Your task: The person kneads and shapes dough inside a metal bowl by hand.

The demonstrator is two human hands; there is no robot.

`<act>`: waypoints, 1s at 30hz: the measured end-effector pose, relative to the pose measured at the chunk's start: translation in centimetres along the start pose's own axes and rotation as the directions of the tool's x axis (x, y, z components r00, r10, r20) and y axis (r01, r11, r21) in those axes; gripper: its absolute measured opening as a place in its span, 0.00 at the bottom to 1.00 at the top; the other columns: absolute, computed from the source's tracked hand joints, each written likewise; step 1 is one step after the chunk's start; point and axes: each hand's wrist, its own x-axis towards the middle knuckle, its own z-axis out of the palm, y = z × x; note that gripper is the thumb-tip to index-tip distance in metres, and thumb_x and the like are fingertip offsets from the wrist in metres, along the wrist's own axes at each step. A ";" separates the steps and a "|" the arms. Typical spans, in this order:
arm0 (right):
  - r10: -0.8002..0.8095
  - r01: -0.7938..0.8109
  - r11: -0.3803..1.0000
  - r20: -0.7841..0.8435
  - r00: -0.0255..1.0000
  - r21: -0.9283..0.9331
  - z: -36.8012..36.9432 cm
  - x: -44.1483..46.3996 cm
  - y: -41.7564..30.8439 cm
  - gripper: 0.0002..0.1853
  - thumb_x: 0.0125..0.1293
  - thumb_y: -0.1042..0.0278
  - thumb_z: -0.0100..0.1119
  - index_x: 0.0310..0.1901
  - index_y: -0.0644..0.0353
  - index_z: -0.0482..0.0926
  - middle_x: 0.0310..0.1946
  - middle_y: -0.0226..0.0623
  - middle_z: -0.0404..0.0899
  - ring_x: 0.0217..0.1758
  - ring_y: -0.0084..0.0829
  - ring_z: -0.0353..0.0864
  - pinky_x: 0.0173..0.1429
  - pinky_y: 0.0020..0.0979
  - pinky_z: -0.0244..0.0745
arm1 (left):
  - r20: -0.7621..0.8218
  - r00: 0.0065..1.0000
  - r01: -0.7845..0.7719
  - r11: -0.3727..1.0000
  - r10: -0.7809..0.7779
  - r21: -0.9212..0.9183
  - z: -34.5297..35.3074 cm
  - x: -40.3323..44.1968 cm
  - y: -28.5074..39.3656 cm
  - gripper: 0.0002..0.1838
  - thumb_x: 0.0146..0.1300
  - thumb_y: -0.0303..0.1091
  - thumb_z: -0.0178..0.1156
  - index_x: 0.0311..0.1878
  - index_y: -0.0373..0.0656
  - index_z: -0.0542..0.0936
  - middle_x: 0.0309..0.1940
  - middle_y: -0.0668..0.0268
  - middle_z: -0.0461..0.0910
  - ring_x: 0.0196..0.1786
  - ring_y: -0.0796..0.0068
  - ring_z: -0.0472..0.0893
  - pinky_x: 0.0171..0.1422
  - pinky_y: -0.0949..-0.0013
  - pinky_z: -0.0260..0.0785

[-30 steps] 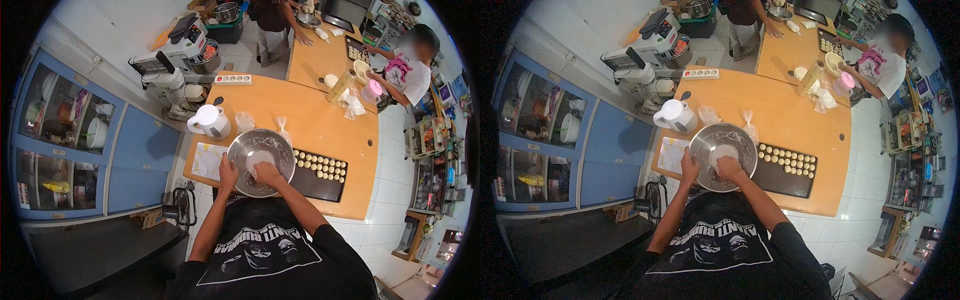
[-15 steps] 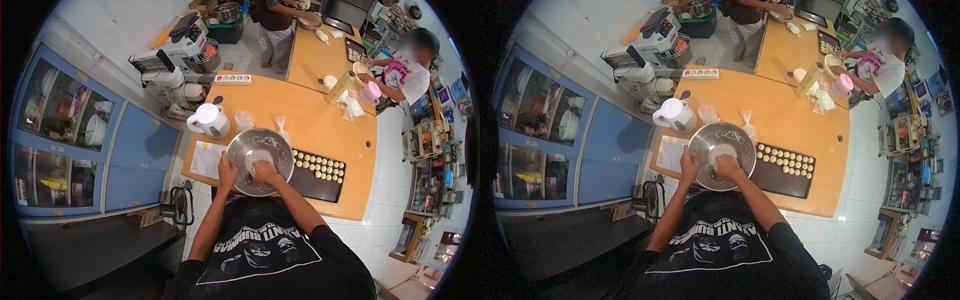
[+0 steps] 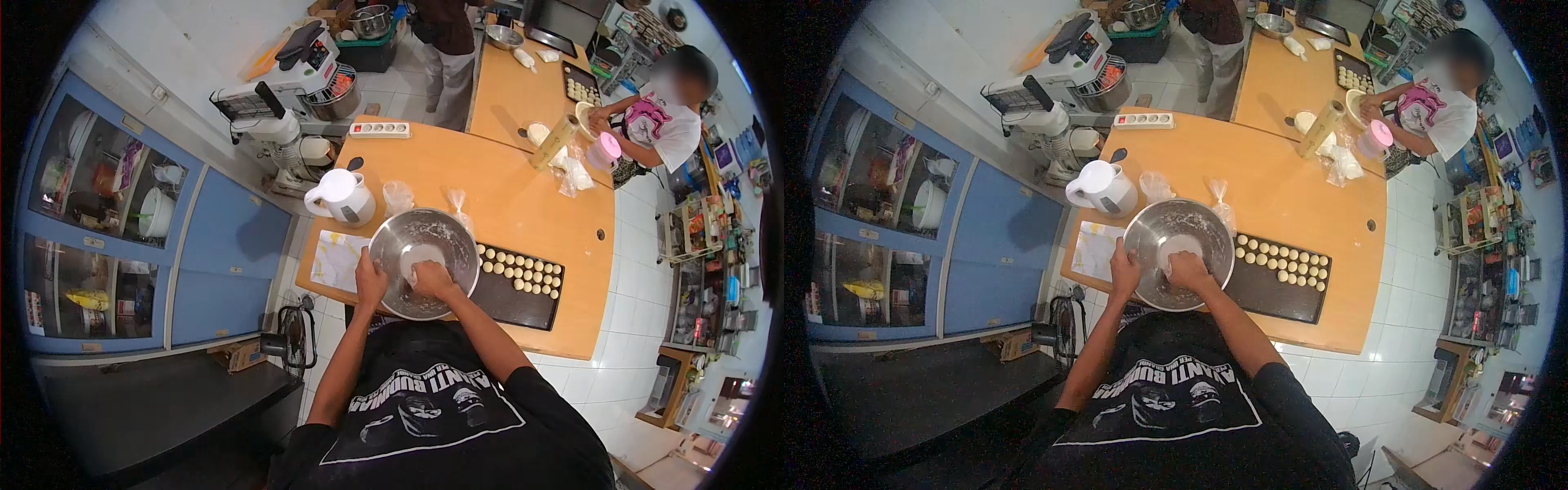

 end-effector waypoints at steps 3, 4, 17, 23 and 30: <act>-0.019 0.019 1.000 -0.024 1.000 -0.002 0.0 -0.2 0.0 0.15 0.58 0.62 0.64 0.44 0.61 0.86 0.43 0.55 0.87 0.50 0.54 0.88 0.57 0.51 0.82 | -0.005 1.000 -0.007 1.000 0.007 -0.003 0.0 0.0 0.0 0.17 0.66 0.16 0.56 0.58 0.34 0.71 0.44 0.36 0.82 0.51 0.29 0.80 0.52 0.41 0.71; -0.019 0.019 1.000 -0.025 0.999 -0.002 -0.1 -0.2 0.0 0.15 0.58 0.62 0.64 0.44 0.61 0.86 0.43 0.55 0.87 0.50 0.54 0.88 0.57 0.51 0.82 | -0.009 1.000 -0.006 1.000 0.006 -0.009 0.0 0.0 0.0 0.17 0.66 0.16 0.56 0.58 0.35 0.71 0.44 0.36 0.82 0.51 0.29 0.80 0.52 0.41 0.71; 0.081 -0.081 0.996 0.015 0.997 -0.025 -0.6 -0.5 -1.5 0.17 0.63 0.59 0.61 0.45 0.62 0.89 0.45 0.60 0.86 0.51 0.56 0.88 0.60 0.49 0.82 | -0.013 0.999 -0.042 0.999 0.042 -0.012 0.1 -0.1 -0.3 0.16 0.66 0.17 0.56 0.56 0.34 0.71 0.44 0.36 0.82 0.51 0.29 0.81 0.51 0.43 0.72; 0.020 -0.013 0.998 -0.119 0.993 0.059 -1.6 -0.4 -2.1 0.22 0.63 0.57 0.64 0.54 0.62 0.83 0.50 0.59 0.83 0.54 0.58 0.85 0.59 0.49 0.82 | 0.004 1.000 -0.007 1.000 0.007 0.008 -0.1 -0.3 -0.4 0.18 0.66 0.17 0.57 0.59 0.34 0.70 0.44 0.34 0.81 0.51 0.28 0.79 0.53 0.39 0.70; -0.274 0.280 0.960 -0.225 0.935 -0.001 -1.9 -0.9 -0.9 0.33 0.56 0.70 0.70 0.64 0.60 0.69 0.58 0.54 0.74 0.62 0.56 0.79 0.63 0.50 0.78 | 0.029 0.999 0.030 0.999 -0.031 0.020 -0.1 -0.6 -1.1 0.19 0.66 0.18 0.58 0.60 0.34 0.70 0.44 0.34 0.81 0.51 0.29 0.79 0.53 0.39 0.70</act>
